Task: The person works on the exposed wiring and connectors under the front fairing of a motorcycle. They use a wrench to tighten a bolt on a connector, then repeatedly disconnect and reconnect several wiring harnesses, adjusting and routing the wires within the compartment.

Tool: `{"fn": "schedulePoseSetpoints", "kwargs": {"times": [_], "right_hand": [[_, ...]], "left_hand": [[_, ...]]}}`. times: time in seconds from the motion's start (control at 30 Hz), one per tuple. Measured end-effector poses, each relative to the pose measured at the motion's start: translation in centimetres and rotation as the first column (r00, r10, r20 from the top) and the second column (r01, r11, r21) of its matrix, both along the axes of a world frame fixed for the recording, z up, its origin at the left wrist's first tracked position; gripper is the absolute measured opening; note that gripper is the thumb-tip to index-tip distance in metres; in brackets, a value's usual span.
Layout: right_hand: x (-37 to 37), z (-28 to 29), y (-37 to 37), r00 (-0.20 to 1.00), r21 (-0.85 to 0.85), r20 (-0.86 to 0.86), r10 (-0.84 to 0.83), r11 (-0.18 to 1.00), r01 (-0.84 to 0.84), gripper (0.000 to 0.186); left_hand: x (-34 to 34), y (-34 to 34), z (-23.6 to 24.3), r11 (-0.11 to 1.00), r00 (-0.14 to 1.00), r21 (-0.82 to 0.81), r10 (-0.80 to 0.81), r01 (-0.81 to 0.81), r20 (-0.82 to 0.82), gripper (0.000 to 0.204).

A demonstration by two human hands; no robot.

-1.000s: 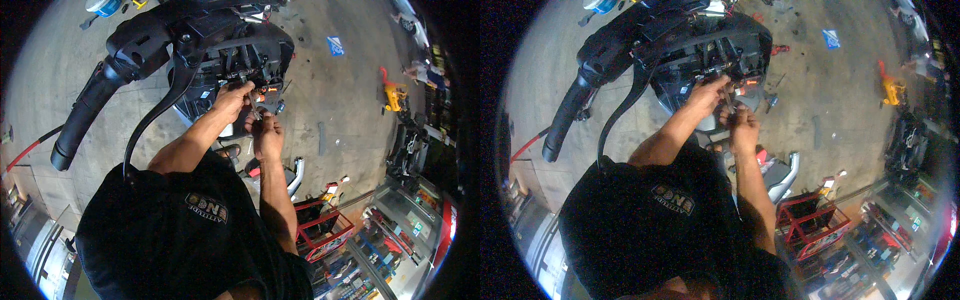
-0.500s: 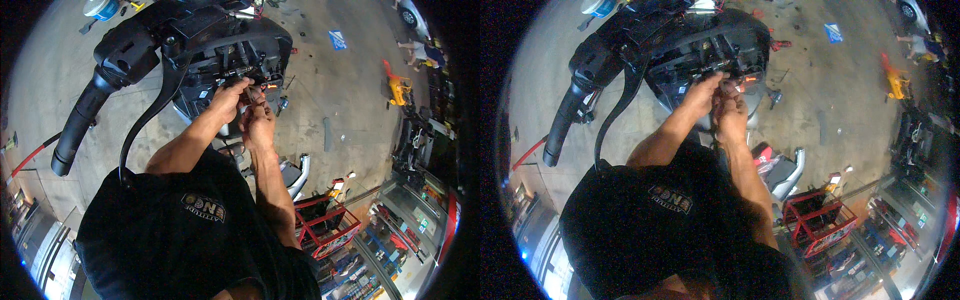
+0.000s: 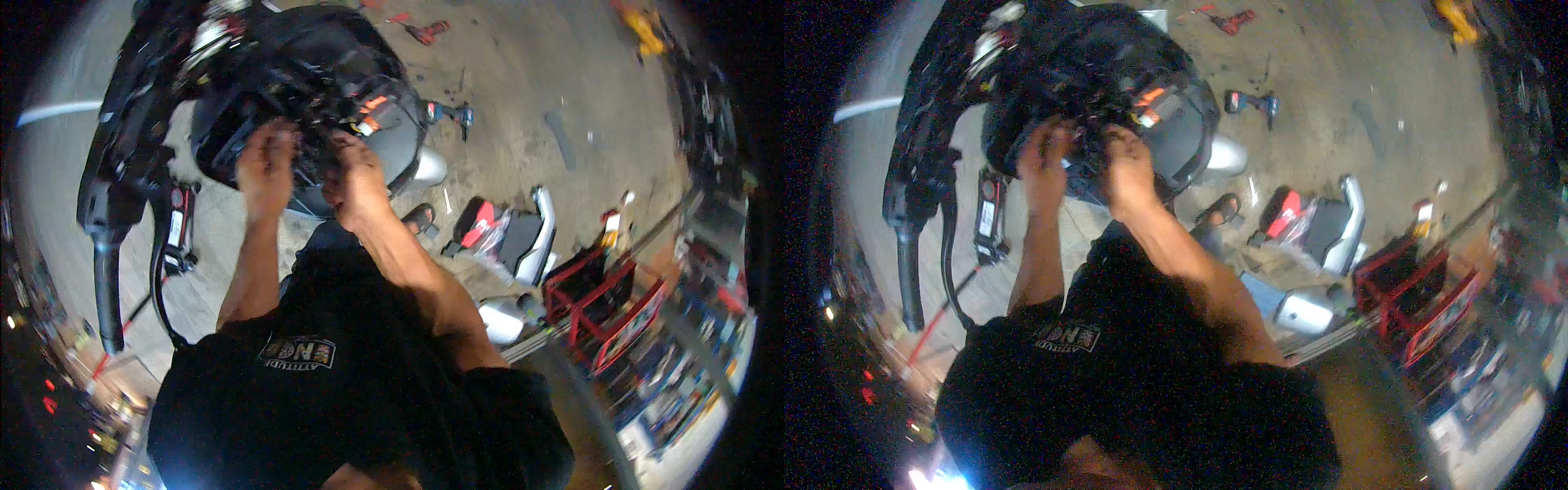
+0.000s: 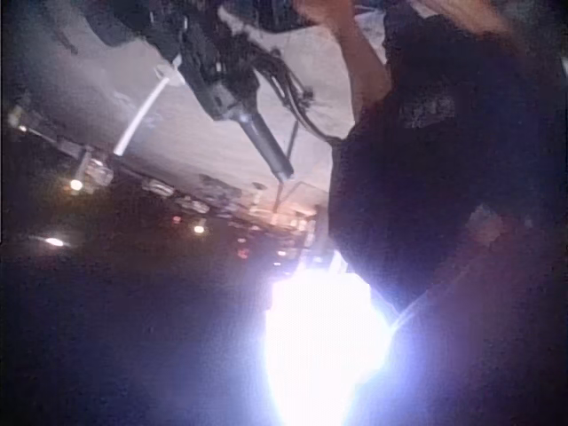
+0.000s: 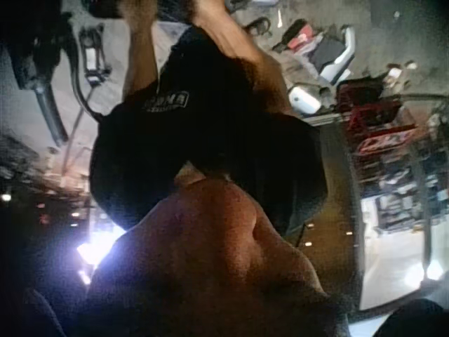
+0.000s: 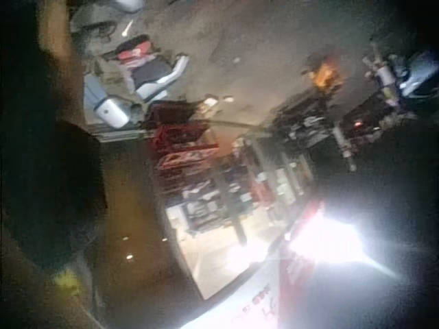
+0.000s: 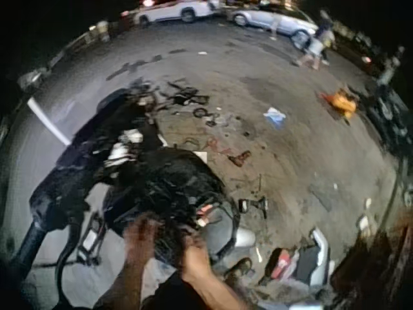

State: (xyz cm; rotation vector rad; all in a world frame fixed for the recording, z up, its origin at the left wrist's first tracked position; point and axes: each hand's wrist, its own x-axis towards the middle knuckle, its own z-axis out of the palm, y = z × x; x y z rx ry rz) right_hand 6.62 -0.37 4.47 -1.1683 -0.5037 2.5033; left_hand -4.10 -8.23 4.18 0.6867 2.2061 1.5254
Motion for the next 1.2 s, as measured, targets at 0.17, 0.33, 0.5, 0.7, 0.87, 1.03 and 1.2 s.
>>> {"fn": "schedulePoseSetpoints", "kwargs": {"times": [0.17,0.33,0.5,0.7,0.87,1.03,1.2], "right_hand": [[4.3,-1.9,-2.3,0.993,0.368,0.074,0.096,0.923,-0.116,0.031],[18.3,-14.9,-4.0,0.965,0.599,0.225,-0.135,0.800,-0.028,0.031],[34.5,-37.2,-3.0,0.492,0.344,0.849,-0.194,0.910,-0.234,0.027],[46.1,-63.6,0.6,0.173,-0.032,0.979,0.108,0.920,-0.391,0.033],[48.7,-78.2,7.6,0.104,-0.103,0.981,0.163,0.896,-0.431,0.036],[46.4,-82.7,8.6,-0.138,0.247,0.927,-0.348,0.844,-0.475,0.042],[43.9,-84.4,5.5,-0.021,0.068,0.993,-0.120,0.686,-0.724,0.033]], "left_hand": [[-2.8,2.4,-0.2,0.951,0.726,-0.309,-0.201,-0.018,-0.658,0.030],[-2.8,3.1,-2.8,0.802,0.712,-0.591,-0.365,-0.087,-0.599,0.042],[-5.8,2.5,-3.0,0.633,0.655,-0.718,-0.417,-0.288,-0.630,0.054],[-10.9,-0.5,0.3,0.655,0.682,-0.695,-0.365,-0.296,-0.634,0.044],[-12.0,0.1,6.8,-0.068,0.417,-0.789,-0.875,-0.610,-0.247,0.042],[-12.1,1.6,10.2,-0.293,0.501,-0.670,-0.854,-0.682,-0.137,0.042],[-7.9,2.5,10.1,-0.346,0.462,-0.573,-0.884,-0.743,-0.066,0.038]]}}
